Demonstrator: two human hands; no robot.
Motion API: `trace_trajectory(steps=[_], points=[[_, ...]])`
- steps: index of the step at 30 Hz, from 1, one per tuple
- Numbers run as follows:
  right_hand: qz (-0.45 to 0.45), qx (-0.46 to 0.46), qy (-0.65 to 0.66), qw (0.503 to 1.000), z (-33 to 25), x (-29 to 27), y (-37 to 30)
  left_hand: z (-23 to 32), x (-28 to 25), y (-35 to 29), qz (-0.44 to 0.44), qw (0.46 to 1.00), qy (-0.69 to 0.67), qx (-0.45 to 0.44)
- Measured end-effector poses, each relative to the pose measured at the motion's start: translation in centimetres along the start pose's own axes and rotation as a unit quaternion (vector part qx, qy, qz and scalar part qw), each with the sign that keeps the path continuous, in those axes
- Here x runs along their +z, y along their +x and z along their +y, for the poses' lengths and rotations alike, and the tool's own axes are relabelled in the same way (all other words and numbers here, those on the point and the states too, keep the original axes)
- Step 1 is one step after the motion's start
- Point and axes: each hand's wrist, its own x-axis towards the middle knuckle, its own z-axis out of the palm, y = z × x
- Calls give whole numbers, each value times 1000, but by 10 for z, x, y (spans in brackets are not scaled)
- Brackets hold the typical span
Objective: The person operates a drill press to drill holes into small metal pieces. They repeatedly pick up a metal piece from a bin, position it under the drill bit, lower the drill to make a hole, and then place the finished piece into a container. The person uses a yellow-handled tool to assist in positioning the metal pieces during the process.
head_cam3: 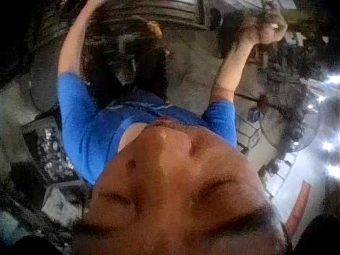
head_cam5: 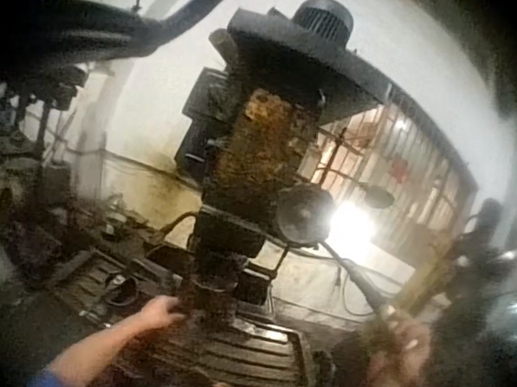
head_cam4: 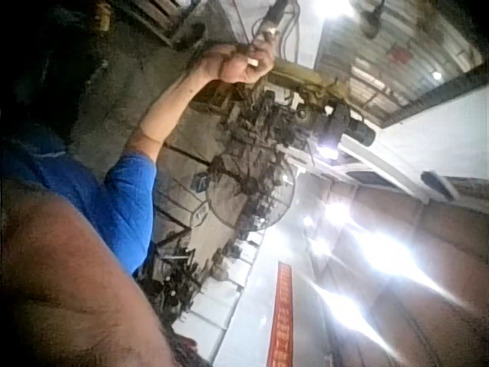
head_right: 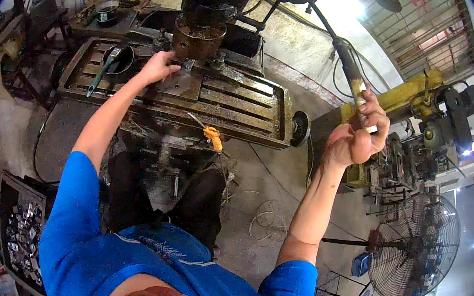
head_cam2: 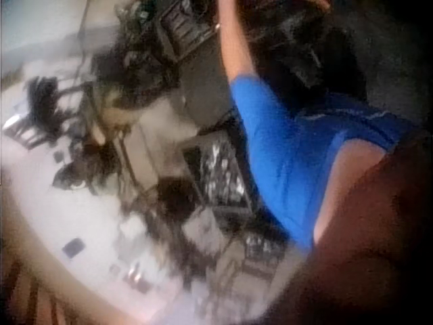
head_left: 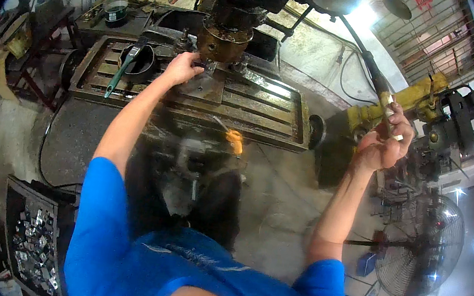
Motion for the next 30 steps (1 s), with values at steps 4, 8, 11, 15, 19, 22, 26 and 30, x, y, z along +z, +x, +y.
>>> trace_trajectory(steps=[4, 8, 11, 15, 19, 22, 26, 30], points=[[-8, -15, -34, 999, 0, -10, 3, -1, -41, -66, 167, 970, 130, 122], [-3, -40, -22, 999, 2, 2, 28, -19, -87, -124, 326, 924, 163, 119], [27, -15, 18, 999, -2, 8, 15, -40, -101, -143, 323, 909, 251, 78], [-8, -33, 10, 999, 6, -7, -1, -55, -95, -146, 283, 891, 350, 57], [-5, -14, 5, 1000, 1, -2, 2, -63, -98, -136, 236, 881, 410, 22], [-1, -17, 8, 1000, 0, 0, 3, -76, -103, -136, 326, 855, 386, 119], [24, -14, 11, 1000, -1, 2, 8, -44, -83, -148, 248, 954, -167, -20], [32, -6, 30, 999, 0, 1, -3, -17, -46, -136, 133, 974, -181, -33]])
